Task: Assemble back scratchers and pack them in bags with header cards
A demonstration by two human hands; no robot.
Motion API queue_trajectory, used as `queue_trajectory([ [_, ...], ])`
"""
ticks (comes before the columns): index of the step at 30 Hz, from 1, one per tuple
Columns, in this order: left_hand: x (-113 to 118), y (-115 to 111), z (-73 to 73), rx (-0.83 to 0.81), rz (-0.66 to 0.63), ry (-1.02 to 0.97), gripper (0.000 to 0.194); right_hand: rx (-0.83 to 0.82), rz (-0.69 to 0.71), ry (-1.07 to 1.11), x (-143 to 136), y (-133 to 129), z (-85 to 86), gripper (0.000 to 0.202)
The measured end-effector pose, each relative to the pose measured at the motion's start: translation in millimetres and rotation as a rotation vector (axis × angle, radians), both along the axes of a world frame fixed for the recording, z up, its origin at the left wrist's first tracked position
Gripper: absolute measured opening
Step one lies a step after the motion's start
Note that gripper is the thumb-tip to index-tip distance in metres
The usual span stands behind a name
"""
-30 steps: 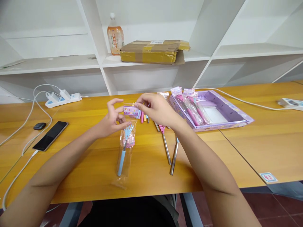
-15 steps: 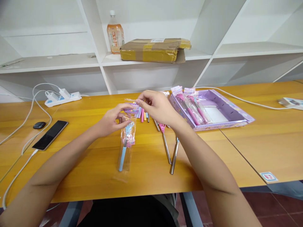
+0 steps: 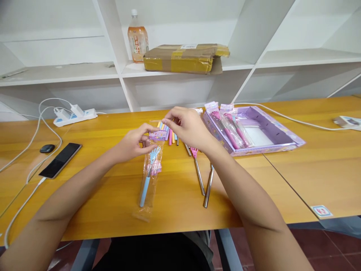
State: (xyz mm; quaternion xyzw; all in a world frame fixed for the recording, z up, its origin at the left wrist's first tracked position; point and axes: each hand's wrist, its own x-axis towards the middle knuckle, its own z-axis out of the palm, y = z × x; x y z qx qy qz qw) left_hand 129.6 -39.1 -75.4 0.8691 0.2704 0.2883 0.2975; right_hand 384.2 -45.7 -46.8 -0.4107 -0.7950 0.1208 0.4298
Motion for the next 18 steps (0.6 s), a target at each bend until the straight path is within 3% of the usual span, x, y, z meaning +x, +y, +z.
queue_trajectory([
  [3,0.8,-0.3,-1.6,-0.022,-0.009,-0.013,0.042,0.034,-0.034,0.004,-3.1,0.1,-0.8,0.029],
  [5,1.5,0.0,-5.1,-0.044,-0.014,-0.071,0.055,0.048,-0.043,0.037,-3.4,-0.1,0.4,0.037],
  [8,1.8,2.0,-12.0,-0.1,-0.017,-0.185,0.079,-0.064,0.093,0.073,-0.8,-0.8,3.5,0.055],
  [10,1.4,3.7,-15.2,-0.127,-0.015,-0.215,0.085,-0.142,0.169,0.075,0.8,-0.7,3.9,0.062],
  [15,0.6,3.9,-13.4,-0.142,-0.011,-0.192,0.075,-0.275,0.178,0.11,-3.8,1.4,-6.9,0.044],
  [18,0.3,2.2,-10.4,-0.145,-0.008,-0.18,0.067,-0.351,0.205,0.164,-9.7,0.7,-13.6,0.043],
])
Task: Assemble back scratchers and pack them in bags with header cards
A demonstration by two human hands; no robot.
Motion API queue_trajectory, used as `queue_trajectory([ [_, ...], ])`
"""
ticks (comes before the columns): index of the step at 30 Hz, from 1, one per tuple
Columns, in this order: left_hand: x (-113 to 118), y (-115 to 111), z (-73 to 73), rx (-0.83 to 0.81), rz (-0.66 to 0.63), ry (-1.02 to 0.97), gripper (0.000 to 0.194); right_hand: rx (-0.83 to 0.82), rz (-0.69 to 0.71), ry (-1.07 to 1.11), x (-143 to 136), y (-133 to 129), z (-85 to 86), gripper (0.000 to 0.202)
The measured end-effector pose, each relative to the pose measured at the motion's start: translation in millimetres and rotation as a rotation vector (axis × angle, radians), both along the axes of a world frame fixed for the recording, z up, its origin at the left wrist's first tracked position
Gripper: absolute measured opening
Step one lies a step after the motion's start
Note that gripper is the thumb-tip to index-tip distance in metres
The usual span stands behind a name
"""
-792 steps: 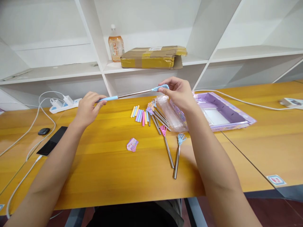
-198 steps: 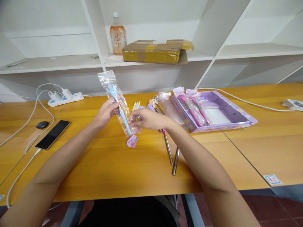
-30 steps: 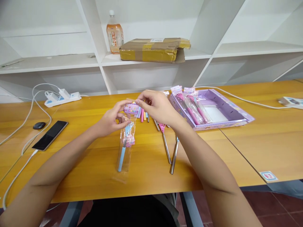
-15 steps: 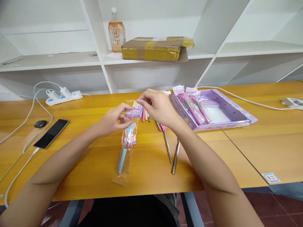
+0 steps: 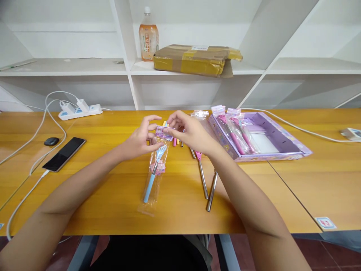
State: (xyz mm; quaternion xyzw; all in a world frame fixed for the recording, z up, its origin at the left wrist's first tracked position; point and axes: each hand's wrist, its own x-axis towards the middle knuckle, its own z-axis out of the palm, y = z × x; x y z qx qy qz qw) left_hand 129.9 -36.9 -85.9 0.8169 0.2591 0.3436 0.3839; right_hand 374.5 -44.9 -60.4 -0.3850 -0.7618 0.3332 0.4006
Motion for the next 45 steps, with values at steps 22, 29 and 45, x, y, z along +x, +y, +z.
queue_trajectory([
  [22,-1.8,2.7,8.9,-0.089,0.108,-0.044,0.014,-0.002,-0.058,-0.127,-18.6,-5.6,-1.5,0.037],
  [29,-8.2,24.9,-2.0,-0.119,0.261,-0.165,0.016,-0.447,0.449,-0.115,-23.7,3.1,-15.3,0.049],
  [45,-38.6,71.4,-10.9,-0.267,0.488,-0.427,0.032,-0.205,-0.04,-0.021,51.6,16.2,24.7,0.036],
])
